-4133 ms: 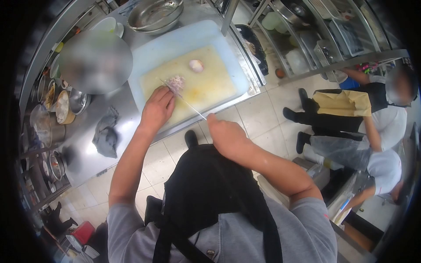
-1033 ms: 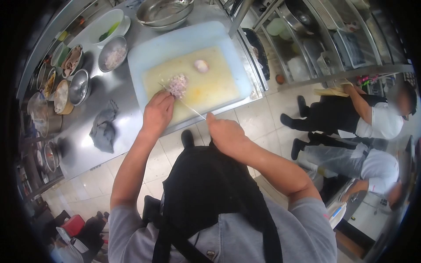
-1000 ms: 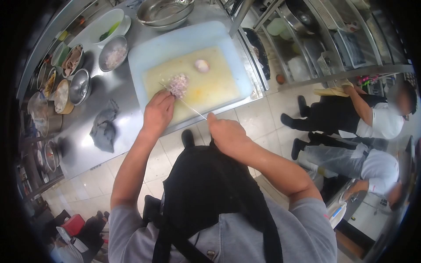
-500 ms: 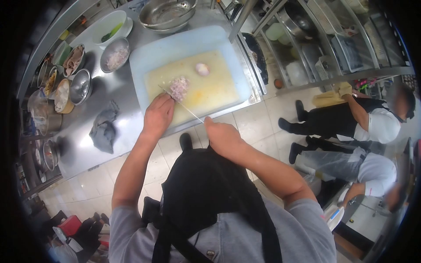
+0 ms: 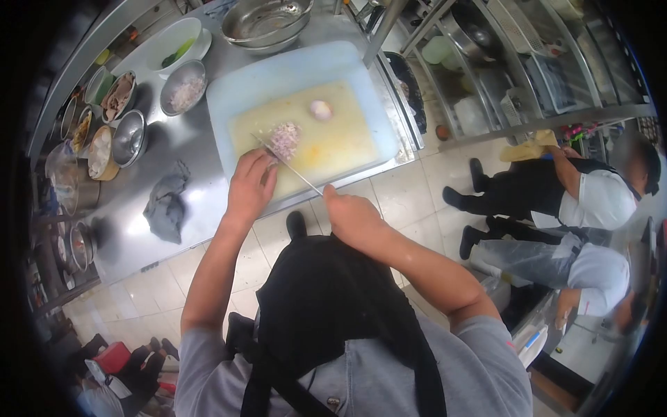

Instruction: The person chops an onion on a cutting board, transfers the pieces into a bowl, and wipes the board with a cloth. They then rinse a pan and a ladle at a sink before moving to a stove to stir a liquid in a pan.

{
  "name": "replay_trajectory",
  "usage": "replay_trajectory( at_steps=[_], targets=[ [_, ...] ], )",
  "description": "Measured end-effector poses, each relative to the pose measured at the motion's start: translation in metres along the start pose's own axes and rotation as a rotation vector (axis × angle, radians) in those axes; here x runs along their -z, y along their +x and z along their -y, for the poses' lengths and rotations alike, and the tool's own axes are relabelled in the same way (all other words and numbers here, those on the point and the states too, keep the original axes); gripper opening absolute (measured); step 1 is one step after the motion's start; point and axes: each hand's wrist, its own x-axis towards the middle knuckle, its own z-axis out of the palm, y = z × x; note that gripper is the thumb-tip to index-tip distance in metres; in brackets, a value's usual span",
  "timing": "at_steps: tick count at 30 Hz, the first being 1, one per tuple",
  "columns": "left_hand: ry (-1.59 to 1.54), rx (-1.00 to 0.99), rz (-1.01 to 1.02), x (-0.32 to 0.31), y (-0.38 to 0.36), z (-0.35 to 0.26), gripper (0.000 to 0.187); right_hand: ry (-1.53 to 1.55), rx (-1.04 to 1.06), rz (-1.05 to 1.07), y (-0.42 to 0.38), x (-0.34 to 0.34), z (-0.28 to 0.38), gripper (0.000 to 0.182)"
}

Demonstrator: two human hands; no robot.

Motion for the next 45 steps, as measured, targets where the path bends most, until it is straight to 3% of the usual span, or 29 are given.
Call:
replay_trajectory(
  at_steps=[5, 27, 32, 45],
  targets=[
    [0.045, -0.084, 0.045, -0.002, 0.001, 0.008, 0.014, -0.014, -0.031, 0.004, -0.005, 0.008, 0.006, 0.027],
    [0.012, -0.024, 0.013, -0.003, 0.002, 0.007, 0.014, -0.041, 0.007, 0.022, -0.012, 0.008, 0.009, 0.029],
    [0.119, -0.148, 0.002, -0.003, -0.001, 0.009, 0.009, -0.061, -0.007, 0.024, -0.008, 0.013, 0.015, 0.028],
    [0.137, -0.12, 0.071, 0.005, -0.007, 0.003, 0.008, -0.038, -0.004, 0.025, -0.016, 0.002, 0.012, 0.028]
  ],
)
